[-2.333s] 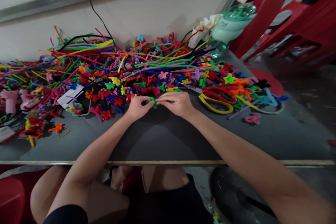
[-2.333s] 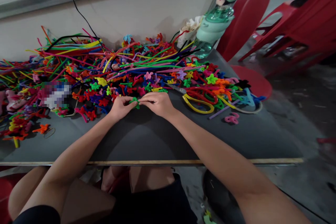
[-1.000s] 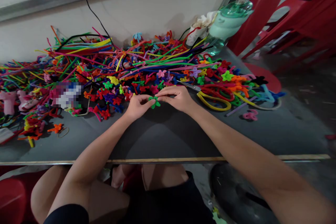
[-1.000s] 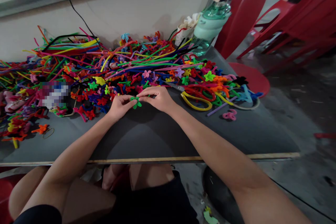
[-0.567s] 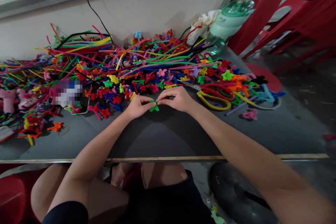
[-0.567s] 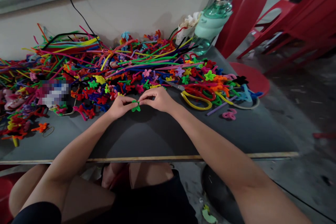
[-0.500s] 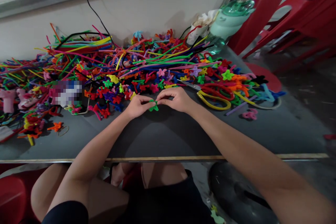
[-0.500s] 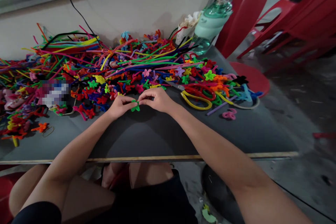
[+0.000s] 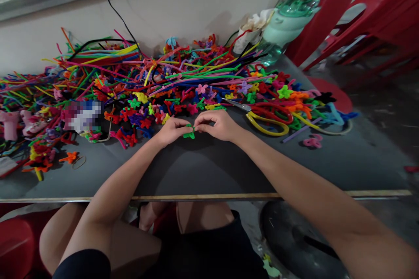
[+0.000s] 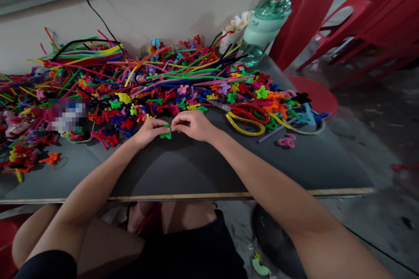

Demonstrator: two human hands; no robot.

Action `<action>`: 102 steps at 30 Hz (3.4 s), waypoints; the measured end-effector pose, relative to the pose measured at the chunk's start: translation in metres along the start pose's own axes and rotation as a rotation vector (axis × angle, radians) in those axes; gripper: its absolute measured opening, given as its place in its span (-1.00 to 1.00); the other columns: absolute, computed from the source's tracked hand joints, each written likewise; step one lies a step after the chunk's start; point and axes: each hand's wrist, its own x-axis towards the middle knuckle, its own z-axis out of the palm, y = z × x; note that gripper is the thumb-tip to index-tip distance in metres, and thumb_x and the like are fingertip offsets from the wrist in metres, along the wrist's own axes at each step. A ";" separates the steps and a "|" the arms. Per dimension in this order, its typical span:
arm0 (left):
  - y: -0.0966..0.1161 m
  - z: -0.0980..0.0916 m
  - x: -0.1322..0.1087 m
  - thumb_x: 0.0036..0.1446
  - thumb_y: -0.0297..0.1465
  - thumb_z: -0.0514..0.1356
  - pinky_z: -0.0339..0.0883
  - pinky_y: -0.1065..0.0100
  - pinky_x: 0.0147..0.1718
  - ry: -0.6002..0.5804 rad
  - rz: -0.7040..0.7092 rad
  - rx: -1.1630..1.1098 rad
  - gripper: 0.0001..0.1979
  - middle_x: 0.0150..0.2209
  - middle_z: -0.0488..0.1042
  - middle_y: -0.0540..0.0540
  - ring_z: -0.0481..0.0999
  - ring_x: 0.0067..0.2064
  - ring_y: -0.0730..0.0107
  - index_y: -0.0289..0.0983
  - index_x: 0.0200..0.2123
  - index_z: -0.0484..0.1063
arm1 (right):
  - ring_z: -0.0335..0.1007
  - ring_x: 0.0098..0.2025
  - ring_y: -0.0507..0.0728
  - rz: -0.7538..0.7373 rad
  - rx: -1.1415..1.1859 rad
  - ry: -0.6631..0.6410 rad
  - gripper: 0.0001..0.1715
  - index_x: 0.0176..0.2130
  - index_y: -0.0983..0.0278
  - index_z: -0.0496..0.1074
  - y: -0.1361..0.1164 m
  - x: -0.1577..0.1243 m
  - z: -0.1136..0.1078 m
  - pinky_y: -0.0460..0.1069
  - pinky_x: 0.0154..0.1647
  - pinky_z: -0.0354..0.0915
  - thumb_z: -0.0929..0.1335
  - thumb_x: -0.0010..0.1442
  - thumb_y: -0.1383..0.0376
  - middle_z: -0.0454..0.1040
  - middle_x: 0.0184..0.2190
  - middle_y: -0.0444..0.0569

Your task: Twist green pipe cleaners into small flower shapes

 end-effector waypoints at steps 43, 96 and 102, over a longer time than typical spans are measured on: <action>-0.016 0.014 0.005 0.06 -0.20 0.25 0.25 0.48 -0.55 0.439 0.131 -0.023 -0.73 -0.57 0.47 -0.02 0.39 -0.56 0.55 -0.32 -0.44 0.54 | 0.56 -0.39 0.08 -0.223 -0.281 0.370 -0.87 -0.36 0.19 0.61 -0.002 -0.002 0.008 -0.06 -0.39 0.44 0.43 0.14 0.22 0.62 -0.40 -0.07; -0.013 0.008 0.004 0.07 -0.18 0.24 0.21 0.46 -0.51 0.302 0.135 0.008 -0.72 -0.57 0.46 -0.01 0.36 -0.54 0.55 -0.28 -0.49 0.53 | 0.54 -0.39 0.09 -0.137 -0.228 0.319 -0.82 -0.42 0.17 0.57 -0.001 0.000 0.008 -0.02 -0.34 0.41 0.42 0.15 0.16 0.61 -0.42 -0.09; -0.010 0.008 0.003 0.06 -0.19 0.25 0.23 0.45 -0.51 0.273 0.136 0.045 -0.71 -0.58 0.46 -0.01 0.36 -0.53 0.53 -0.28 -0.54 0.51 | 0.52 -0.37 0.08 -0.145 -0.277 0.280 -0.80 -0.42 0.19 0.55 0.000 -0.001 0.008 -0.03 -0.32 0.41 0.38 0.18 0.18 0.60 -0.41 -0.07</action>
